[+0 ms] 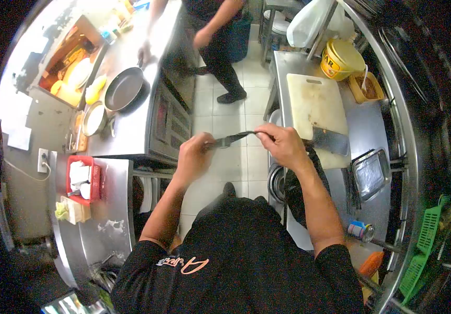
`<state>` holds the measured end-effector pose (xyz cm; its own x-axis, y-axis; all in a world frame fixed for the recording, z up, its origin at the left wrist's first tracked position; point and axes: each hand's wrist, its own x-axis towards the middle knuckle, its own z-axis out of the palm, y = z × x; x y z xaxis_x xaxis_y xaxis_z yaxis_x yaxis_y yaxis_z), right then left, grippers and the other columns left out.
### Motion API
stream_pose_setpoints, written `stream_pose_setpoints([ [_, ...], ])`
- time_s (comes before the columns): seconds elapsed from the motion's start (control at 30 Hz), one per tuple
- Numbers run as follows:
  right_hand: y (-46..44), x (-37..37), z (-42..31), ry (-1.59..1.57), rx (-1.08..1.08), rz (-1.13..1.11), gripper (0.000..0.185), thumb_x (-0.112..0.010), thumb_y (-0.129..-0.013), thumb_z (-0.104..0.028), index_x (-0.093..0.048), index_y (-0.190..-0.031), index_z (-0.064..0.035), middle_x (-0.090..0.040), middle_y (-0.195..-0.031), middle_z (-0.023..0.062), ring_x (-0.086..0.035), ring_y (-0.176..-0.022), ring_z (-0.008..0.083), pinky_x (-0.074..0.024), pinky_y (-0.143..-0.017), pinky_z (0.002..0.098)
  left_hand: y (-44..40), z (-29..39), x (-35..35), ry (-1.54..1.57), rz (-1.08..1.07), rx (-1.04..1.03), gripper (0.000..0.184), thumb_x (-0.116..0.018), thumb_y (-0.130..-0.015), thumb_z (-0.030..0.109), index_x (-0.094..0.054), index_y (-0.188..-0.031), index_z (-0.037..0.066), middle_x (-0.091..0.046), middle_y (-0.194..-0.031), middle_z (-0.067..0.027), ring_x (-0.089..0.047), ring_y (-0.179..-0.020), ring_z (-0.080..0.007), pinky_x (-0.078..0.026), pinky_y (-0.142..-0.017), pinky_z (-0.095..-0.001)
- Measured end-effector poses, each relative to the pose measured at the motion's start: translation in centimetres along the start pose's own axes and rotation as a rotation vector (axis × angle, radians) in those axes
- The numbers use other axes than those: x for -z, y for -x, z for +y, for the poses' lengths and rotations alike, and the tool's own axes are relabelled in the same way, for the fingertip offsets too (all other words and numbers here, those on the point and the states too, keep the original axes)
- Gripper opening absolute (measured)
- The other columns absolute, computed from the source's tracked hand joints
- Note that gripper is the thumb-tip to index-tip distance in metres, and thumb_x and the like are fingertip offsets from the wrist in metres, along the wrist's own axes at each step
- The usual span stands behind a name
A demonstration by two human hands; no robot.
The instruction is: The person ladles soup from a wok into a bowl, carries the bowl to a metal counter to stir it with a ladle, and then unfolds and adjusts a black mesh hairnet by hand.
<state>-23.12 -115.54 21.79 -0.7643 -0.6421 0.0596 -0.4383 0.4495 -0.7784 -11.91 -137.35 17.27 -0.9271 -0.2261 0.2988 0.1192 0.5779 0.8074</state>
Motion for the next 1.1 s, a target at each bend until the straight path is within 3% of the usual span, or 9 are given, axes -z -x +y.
stream_pose_setpoints([
  [0.07, 0.5, 0.4, 0.2, -0.038, 0.029, -0.035, 0.017, -0.058, -0.085, -0.01, -0.065, -0.099, -0.0035, -0.066, -0.078, 0.0116, -0.062, -0.065, 0.0173, -0.0483, -0.061, 0.0277, 0.4, 0.9, 0.1, -0.111, 0.098, -0.025, 0.02, -0.066, -0.074, 0.002, -0.05, -0.087, 0.004, -0.056, -0.071, -0.0072, -0.057, -0.065, -0.0156, -0.044, -0.058, -0.0332],
  [0.27, 1.8, 1.2, 1.0, -0.2, 0.144, -0.013, 0.017, -0.059, -0.084, -0.01, -0.065, -0.098, -0.0026, -0.066, -0.08, 0.0126, -0.062, -0.066, 0.0191, -0.048, -0.063, 0.0287, 0.4, 5.3, 1.4, 0.707, -0.111, 0.284, 0.02, -0.067, -0.076, 0.0, -0.05, -0.086, 0.004, -0.05, -0.073, 0.0009, -0.053, -0.069, -0.0092, -0.045, -0.06, -0.0269],
  [0.37, 1.9, 1.4, 1.1, -0.169, 0.182, -0.05, 0.016, -0.058, -0.085, -0.009, -0.064, -0.098, -0.0015, -0.065, -0.079, 0.0121, -0.063, -0.07, 0.0177, -0.0482, -0.064, 0.0281, 1.2, 3.7, 1.6, 0.844, -0.148, 0.405, 0.025, -0.069, -0.075, -0.001, -0.052, -0.093, 0.002, -0.056, -0.085, -0.0045, -0.056, -0.07, -0.0108, -0.047, -0.061, -0.0256],
  [0.47, 2.0, 1.6, 0.2, -0.205, 0.116, -0.051, 0.016, -0.057, -0.086, -0.009, -0.063, -0.098, -0.0013, -0.066, -0.079, 0.0111, -0.062, -0.07, 0.0155, -0.048, -0.064, 0.0274, 0.8, 2.8, -0.2, 0.699, -0.102, 0.147, 0.021, -0.066, -0.082, 0.011, -0.053, -0.093, 0.0, -0.06, -0.086, -0.009, -0.06, -0.066, -0.0149, -0.049, -0.057, -0.0274],
  [0.6, 1.8, 2.0, -0.4, -0.246, 0.009, -0.034, 0.017, -0.056, -0.087, -0.01, -0.063, -0.099, -0.0016, -0.066, -0.078, 0.0093, -0.06, -0.067, 0.0123, -0.0471, -0.062, 0.0261, 0.6, 2.1, -1.7, 1.081, -0.36, 0.426, 0.042, -0.049, -0.092, 0.036, -0.054, -0.095, -0.005, -0.063, -0.083, -0.0147, -0.062, -0.061, -0.0201, -0.051, -0.056, -0.0301],
  [0.7, 2.3, 2.4, -0.9, -0.152, 0.01, -0.044, 0.018, -0.055, -0.087, -0.01, -0.063, -0.101, -0.002, -0.067, -0.077, 0.0075, -0.059, -0.064, 0.0114, -0.0464, -0.06, 0.0252, 0.5, 2.5, -2.6, 0.987, -0.296, 0.444, 0.036, -0.05, -0.093, 0.03, -0.056, -0.092, -0.006, -0.063, -0.075, -0.0139, -0.062, -0.058, -0.0199, -0.05, -0.052, -0.0292],
  [0.73, 2.3, 2.4, -0.5, -0.13, 0.004, -0.071, 0.018, -0.054, -0.087, -0.011, -0.063, -0.101, -0.0015, -0.068, -0.077, 0.0066, -0.058, -0.062, 0.011, -0.0457, -0.058, 0.0252, 0.3, 3.6, -3.0, 1.043, -0.133, 0.481, 0.034, -0.054, -0.092, 0.025, -0.059, -0.085, -0.007, -0.062, -0.067, -0.0121, -0.06, -0.055, -0.0182, -0.047, -0.048, -0.0285],
  [0.83, 2.4, 2.3, -0.1, -0.128, 0.01, -0.087, 0.018, -0.055, -0.087, -0.011, -0.063, -0.1, -0.0024, -0.068, -0.078, 0.0059, -0.057, -0.061, 0.011, -0.0453, -0.057, 0.026, -0.1, 2.9, -3.8, 0.892, -0.037, 0.455, 0.028, -0.058, -0.089, 0.021, -0.061, -0.081, -0.006, -0.062, -0.067, -0.0118, -0.058, -0.054, -0.0168, -0.047, -0.05, -0.0284],
  [1.1, 3.1, 1.4, -1.4, -0.057, 0.1, -0.072, 0.019, -0.061, -0.08, -0.006, -0.062, -0.097, 0.0018, -0.065, -0.083, 0.0094, -0.061, -0.074, 0.0148, -0.0477, -0.068, 0.0286, -0.5, 4.7, -2.9, 1.038, 0.112, 0.238, 0.012, -0.059, -0.084, -0.002, -0.059, -0.095, -0.004, -0.065, -0.083, -0.0125, -0.062, -0.071, -0.0157, -0.05, -0.066, -0.0276],
])
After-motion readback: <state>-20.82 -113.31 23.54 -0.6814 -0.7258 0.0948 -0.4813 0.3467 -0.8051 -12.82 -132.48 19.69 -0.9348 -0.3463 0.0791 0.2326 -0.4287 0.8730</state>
